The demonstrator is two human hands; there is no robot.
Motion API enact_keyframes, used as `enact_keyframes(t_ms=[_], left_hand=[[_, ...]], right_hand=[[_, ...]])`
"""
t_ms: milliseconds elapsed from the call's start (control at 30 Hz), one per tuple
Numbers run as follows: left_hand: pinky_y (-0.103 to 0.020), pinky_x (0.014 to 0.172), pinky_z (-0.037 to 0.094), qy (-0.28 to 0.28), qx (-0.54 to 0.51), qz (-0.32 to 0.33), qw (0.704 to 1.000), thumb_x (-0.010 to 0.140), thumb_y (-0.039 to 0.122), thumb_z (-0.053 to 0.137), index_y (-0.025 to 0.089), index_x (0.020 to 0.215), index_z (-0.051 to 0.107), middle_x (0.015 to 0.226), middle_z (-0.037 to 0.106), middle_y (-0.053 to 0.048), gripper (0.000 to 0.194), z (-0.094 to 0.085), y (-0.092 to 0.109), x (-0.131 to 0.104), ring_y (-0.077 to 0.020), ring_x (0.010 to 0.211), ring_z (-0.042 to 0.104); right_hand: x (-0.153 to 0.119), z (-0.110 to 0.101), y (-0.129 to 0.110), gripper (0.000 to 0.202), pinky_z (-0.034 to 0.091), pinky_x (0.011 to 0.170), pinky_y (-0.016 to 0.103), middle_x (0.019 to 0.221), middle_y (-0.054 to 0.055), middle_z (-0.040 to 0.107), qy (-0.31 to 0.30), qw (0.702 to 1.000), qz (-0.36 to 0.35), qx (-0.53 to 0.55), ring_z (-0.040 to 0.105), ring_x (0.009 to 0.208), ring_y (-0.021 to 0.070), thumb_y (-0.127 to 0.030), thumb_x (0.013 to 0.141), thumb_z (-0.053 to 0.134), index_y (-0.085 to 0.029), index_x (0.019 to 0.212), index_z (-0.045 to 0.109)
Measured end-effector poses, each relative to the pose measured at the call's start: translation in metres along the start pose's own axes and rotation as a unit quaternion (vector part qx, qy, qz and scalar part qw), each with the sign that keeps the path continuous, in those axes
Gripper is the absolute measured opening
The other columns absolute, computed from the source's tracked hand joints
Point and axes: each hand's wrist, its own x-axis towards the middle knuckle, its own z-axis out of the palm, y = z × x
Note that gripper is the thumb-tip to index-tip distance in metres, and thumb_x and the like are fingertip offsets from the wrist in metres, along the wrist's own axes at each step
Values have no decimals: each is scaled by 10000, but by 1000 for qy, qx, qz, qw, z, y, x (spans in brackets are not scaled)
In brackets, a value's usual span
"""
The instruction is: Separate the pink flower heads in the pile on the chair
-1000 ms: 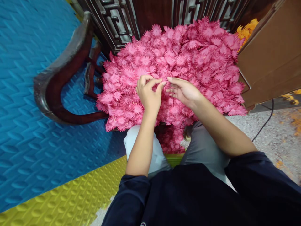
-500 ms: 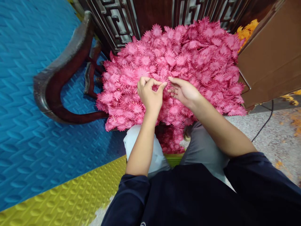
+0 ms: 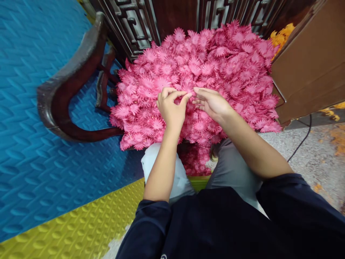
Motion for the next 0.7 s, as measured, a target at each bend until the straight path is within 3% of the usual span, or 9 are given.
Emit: enact_keyframes(t_ms=[233, 467, 533, 700], left_hand=[[-350, 885, 435, -4, -12, -18, 1000, 763, 274, 717, 228, 701, 675, 837, 590, -35, 88, -4, 1, 1, -200, 893, 563], [-335, 898, 424, 8, -35, -15, 999, 834, 220, 621, 195, 742, 552, 887, 535, -47, 117, 2, -3, -1, -191, 918, 548], [-332, 919, 417, 35, -49, -17, 998, 860, 224, 585, 197, 757, 508, 898, 514, -43, 131, 2, -6, 1, -183, 932, 543], [-335, 918, 423, 164, -52, -65, 983, 910, 283, 500, 206, 816, 475, 883, 510, -35, 124, -9, -19, 13, -175, 896, 535]], right_hand=[[-1, 3, 1, 45, 481, 599, 178, 712, -43, 657, -7, 1000, -1, -16, 567, 554, 35, -181, 802, 624, -183, 820, 665], [-1, 6, 2, 35, 467, 615, 187, 733, -44, 646, -23, 1000, -11, -18, 573, 578, 38, -191, 815, 614, -180, 821, 646], [0, 5, 2, 35, 449, 594, 185, 701, -45, 623, -4, 1000, 0, -12, 567, 570, 39, -175, 824, 594, -173, 813, 627], [8, -4, 3, 29, 435, 560, 178, 675, -55, 584, 54, 998, 22, 26, 547, 559, 38, -198, 832, 574, -183, 831, 600]])
